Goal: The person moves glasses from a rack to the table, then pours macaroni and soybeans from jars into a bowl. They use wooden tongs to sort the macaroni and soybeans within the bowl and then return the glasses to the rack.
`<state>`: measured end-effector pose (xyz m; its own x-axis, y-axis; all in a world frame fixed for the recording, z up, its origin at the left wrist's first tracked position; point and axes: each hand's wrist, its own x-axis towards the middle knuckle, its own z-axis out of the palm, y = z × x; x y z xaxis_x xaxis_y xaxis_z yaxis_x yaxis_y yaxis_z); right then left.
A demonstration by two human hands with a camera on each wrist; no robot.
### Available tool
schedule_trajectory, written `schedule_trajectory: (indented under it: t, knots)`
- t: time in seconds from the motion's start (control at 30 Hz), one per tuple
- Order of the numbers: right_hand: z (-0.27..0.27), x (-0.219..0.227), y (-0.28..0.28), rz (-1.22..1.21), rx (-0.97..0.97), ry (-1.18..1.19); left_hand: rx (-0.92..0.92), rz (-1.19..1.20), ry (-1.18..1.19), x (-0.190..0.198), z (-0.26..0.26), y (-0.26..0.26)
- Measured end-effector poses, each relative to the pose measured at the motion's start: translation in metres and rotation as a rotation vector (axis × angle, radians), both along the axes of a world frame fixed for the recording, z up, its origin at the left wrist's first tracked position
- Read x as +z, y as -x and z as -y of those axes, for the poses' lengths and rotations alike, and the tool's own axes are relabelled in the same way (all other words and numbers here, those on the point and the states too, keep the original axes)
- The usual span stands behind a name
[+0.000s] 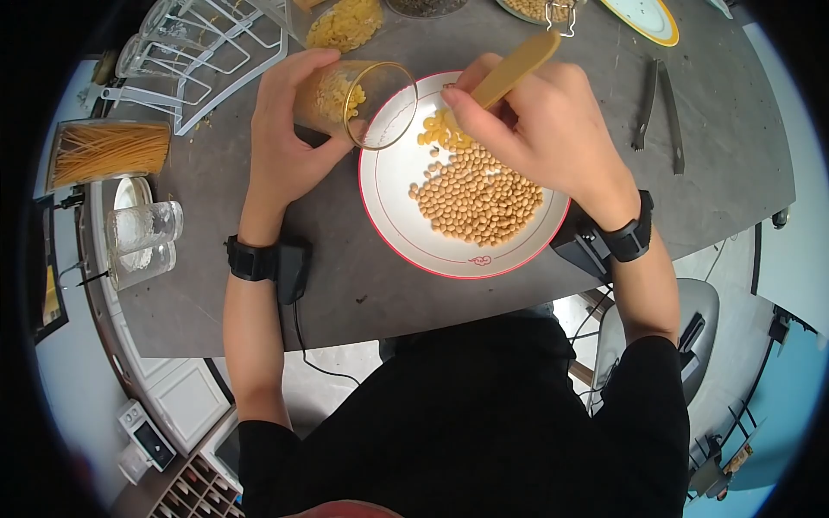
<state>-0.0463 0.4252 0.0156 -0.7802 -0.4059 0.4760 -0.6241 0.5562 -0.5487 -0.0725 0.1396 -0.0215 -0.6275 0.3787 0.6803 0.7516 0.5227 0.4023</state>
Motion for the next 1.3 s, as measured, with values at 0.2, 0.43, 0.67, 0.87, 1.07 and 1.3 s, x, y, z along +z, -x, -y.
schedule_trajectory:
  t: [0.2, 0.43, 0.67, 0.87, 1.07, 1.3]
  knots:
    - [-0.002, 0.001, 0.000, -0.077, 0.048, -0.042, 0.001, -0.010, 0.003, 0.001, -0.001, 0.000]
    - [-0.006, 0.003, -0.005, 0.149, 0.030, 0.459, 0.009, 0.000, -0.005, -0.001, 0.000, 0.000]
    - [0.014, 0.003, -0.011, 0.277, 0.139, 0.664, 0.000, 0.007, -0.026, -0.001, -0.001, 0.000]
    - [-0.002, -0.003, 0.004, 0.086, -0.081, 0.145, 0.010, -0.004, -0.008, 0.000, -0.001, 0.000]
    - [0.007, -0.005, 0.001, 0.042, -0.028, 0.132, 0.005, 0.012, -0.017, 0.000, -0.001, -0.001]
    - [0.006, -0.004, 0.002, 0.006, -0.070, 0.085, 0.003, 0.006, -0.016, 0.000, -0.001, 0.000]
